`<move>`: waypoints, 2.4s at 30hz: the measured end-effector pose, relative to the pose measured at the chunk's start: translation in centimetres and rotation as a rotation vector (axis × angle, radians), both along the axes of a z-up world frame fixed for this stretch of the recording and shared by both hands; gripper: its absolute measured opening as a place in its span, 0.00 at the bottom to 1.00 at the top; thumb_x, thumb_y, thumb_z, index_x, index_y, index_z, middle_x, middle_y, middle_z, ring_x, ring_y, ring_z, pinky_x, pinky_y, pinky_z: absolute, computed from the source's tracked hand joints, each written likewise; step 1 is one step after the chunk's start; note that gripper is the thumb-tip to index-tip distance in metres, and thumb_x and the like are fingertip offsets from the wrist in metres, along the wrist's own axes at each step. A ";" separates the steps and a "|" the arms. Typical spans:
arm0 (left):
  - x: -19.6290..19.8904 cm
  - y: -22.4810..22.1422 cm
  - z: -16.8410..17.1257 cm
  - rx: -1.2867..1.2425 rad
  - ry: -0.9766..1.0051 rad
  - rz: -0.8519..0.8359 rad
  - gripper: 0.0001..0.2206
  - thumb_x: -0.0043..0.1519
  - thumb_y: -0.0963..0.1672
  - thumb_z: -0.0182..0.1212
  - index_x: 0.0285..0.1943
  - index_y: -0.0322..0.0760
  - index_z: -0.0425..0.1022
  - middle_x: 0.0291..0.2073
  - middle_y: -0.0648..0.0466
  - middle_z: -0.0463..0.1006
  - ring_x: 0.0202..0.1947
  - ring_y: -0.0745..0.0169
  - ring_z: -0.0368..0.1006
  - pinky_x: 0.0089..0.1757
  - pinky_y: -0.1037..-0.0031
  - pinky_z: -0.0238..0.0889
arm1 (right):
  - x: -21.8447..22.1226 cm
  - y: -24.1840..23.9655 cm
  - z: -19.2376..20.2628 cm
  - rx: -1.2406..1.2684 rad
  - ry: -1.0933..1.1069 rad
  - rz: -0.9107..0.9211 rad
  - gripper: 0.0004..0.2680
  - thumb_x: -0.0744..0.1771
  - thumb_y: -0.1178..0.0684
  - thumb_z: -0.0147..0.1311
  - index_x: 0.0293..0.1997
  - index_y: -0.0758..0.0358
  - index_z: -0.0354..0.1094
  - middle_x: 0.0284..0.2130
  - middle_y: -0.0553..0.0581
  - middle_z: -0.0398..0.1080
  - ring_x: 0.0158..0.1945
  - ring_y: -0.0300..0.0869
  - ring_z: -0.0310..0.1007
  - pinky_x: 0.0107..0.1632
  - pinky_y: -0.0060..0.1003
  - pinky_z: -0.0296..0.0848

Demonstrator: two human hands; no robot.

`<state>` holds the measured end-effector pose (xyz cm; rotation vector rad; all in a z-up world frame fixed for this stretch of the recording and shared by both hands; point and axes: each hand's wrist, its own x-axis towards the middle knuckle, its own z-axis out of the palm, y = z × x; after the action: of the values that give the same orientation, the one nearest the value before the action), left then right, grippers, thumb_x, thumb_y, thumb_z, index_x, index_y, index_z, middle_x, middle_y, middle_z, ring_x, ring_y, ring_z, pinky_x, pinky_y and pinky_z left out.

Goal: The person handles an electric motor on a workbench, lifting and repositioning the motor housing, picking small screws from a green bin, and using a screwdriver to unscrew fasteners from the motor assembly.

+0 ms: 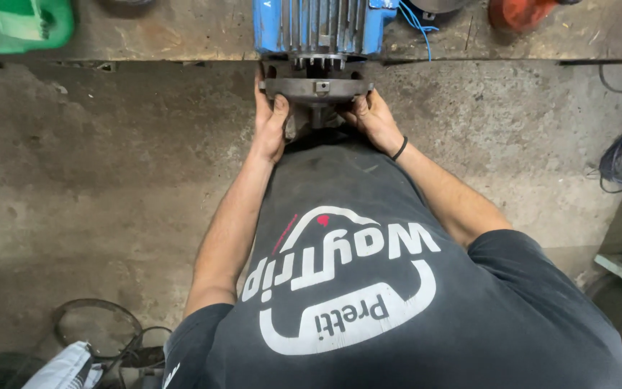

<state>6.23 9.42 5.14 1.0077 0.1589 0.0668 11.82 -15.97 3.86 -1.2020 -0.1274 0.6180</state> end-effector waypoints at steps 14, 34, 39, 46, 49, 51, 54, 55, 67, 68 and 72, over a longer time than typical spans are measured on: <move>1.4 0.3 -0.4 -0.043 0.023 -0.034 0.42 0.70 0.53 0.61 0.85 0.42 0.35 0.79 0.48 0.50 0.78 0.52 0.47 0.73 0.61 0.43 | 1.2 0.8 1.7 0.030 0.044 -0.031 0.28 0.70 0.33 0.55 0.68 0.65 0.51 0.54 0.57 0.67 0.48 0.37 0.69 0.48 0.30 0.71; 2.9 0.1 0.3 -0.061 0.016 -0.015 0.43 0.69 0.55 0.63 0.84 0.40 0.37 0.78 0.48 0.52 0.78 0.53 0.49 0.73 0.61 0.43 | 2.6 0.1 2.0 0.028 0.046 -0.019 0.28 0.68 0.30 0.58 0.60 0.67 0.55 0.34 0.47 0.59 0.33 0.33 0.56 0.41 0.30 0.65; 2.8 0.4 0.8 -0.021 0.068 -0.023 0.47 0.66 0.57 0.64 0.85 0.41 0.34 0.79 0.47 0.50 0.78 0.52 0.47 0.73 0.61 0.43 | 2.9 0.6 5.1 0.010 0.037 0.056 0.27 0.67 0.27 0.57 0.50 0.69 0.61 0.26 0.46 0.56 0.31 0.33 0.52 0.35 0.30 0.55; 3.0 0.5 0.4 -0.053 0.061 -0.036 0.52 0.63 0.58 0.66 0.84 0.42 0.26 0.80 0.45 0.46 0.78 0.49 0.46 0.72 0.58 0.45 | 2.9 1.3 5.4 0.129 0.081 0.036 0.24 0.68 0.31 0.59 0.52 0.66 0.60 0.31 0.46 0.59 0.34 0.35 0.56 0.39 0.32 0.59; 3.1 0.5 0.3 -0.077 0.046 -0.043 0.52 0.64 0.57 0.66 0.84 0.42 0.26 0.80 0.45 0.46 0.79 0.49 0.46 0.73 0.59 0.44 | 2.9 1.0 4.6 0.117 0.081 0.035 0.24 0.68 0.31 0.59 0.54 0.66 0.60 0.32 0.47 0.60 0.35 0.36 0.57 0.39 0.31 0.60; 3.1 0.5 -0.1 -0.075 0.070 -0.038 0.52 0.64 0.58 0.67 0.84 0.43 0.26 0.80 0.45 0.46 0.78 0.49 0.47 0.72 0.58 0.46 | 2.8 0.8 3.8 0.111 0.090 0.013 0.25 0.68 0.32 0.59 0.56 0.66 0.60 0.33 0.47 0.61 0.34 0.35 0.58 0.39 0.31 0.61; 3.5 0.5 0.7 -0.122 0.045 -0.047 0.51 0.64 0.56 0.66 0.84 0.44 0.26 0.79 0.46 0.47 0.78 0.49 0.47 0.72 0.58 0.46 | 3.3 0.7 2.7 0.138 0.106 -0.004 0.24 0.68 0.33 0.59 0.58 0.65 0.58 0.36 0.48 0.62 0.39 0.35 0.62 0.47 0.34 0.67; 3.2 0.6 0.6 -0.121 0.050 -0.048 0.51 0.64 0.56 0.66 0.84 0.44 0.26 0.79 0.46 0.47 0.78 0.49 0.47 0.72 0.58 0.46 | 2.9 0.7 3.0 0.140 0.110 -0.005 0.24 0.68 0.33 0.59 0.58 0.65 0.58 0.36 0.48 0.62 0.39 0.35 0.62 0.47 0.34 0.67; 3.6 1.1 -0.3 0.001 -0.020 0.042 0.47 0.68 0.54 0.66 0.85 0.37 0.33 0.82 0.46 0.42 0.82 0.49 0.39 0.75 0.58 0.35 | 2.8 -1.0 -1.0 -0.085 -0.021 -0.043 0.31 0.68 0.31 0.56 0.71 0.67 0.53 0.54 0.54 0.68 0.56 0.40 0.70 0.57 0.39 0.72; 3.4 1.4 0.2 0.128 -0.030 0.078 0.47 0.68 0.54 0.66 0.85 0.37 0.33 0.84 0.46 0.38 0.83 0.50 0.33 0.76 0.58 0.31 | 2.5 -1.1 -0.2 -0.152 -0.084 -0.071 0.34 0.68 0.33 0.59 0.75 0.66 0.46 0.51 0.57 0.66 0.52 0.42 0.66 0.55 0.41 0.69; 4.0 2.6 1.8 0.351 -0.183 0.113 0.49 0.67 0.56 0.69 0.86 0.40 0.35 0.83 0.47 0.37 0.84 0.50 0.32 0.77 0.61 0.28 | 2.5 0.2 6.4 -0.296 -0.419 -0.133 0.49 0.64 0.36 0.70 0.82 0.62 0.21 0.62 0.69 0.48 0.63 0.52 0.53 0.64 0.47 0.64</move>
<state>10.21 12.05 6.96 1.3351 0.0366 0.2974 14.35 -15.77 10.24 -1.6041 -0.3141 0.2659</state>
